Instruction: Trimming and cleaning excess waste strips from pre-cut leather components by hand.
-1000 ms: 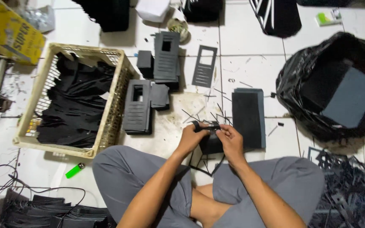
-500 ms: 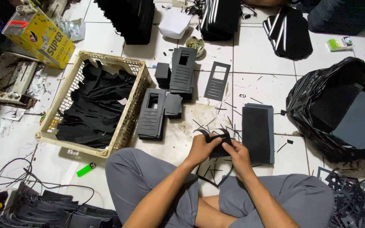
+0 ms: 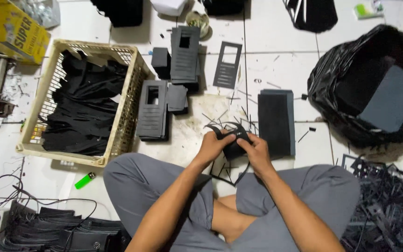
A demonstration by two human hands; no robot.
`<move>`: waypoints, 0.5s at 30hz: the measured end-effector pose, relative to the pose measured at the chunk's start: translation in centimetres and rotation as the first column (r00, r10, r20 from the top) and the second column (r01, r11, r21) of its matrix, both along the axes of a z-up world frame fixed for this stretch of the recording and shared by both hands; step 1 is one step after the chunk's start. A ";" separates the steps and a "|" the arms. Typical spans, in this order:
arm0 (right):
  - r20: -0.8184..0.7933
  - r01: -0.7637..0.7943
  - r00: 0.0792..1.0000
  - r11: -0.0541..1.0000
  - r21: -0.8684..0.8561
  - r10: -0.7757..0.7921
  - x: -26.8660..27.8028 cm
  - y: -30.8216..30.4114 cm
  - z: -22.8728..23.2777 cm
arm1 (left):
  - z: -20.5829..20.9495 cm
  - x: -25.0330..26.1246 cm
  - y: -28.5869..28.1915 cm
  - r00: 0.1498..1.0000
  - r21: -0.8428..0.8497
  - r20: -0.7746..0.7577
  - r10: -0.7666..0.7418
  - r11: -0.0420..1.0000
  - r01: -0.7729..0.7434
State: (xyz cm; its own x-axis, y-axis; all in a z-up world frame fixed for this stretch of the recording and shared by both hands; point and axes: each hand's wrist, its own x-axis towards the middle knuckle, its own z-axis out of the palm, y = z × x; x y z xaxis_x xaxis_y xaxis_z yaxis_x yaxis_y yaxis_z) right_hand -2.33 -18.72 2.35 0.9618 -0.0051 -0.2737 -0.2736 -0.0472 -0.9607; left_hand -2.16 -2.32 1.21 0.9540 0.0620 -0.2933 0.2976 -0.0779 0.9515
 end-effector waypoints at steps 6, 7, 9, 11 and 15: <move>0.015 -0.038 0.999 0.972 -0.231 0.043 0.9 -0.3 -4.9 | 0.5 -0.4 0.0 0.998 0.058 0.066 0.015 0.998 -0.019; 0.011 -0.038 0.999 0.972 -0.232 0.042 0.7 0.0 -4.7 | 0.4 -0.6 -0.1 0.998 0.057 0.062 0.015 0.998 -0.018; -0.012 0.000 1.000 0.982 -0.190 -0.002 0.6 0.2 -4.5 | 0.3 -0.5 -0.3 0.995 -0.046 0.020 0.101 0.994 -0.100; -0.019 0.009 1.000 0.996 -0.090 -0.011 0.5 0.6 -2.8 | 0.3 0.0 0.0 0.994 -0.037 -0.015 0.111 0.993 -0.112; -0.007 0.029 1.000 0.998 0.063 -0.028 0.1 0.4 -0.5 | 0.2 0.8 0.4 0.988 -0.030 -0.093 0.125 0.991 -0.128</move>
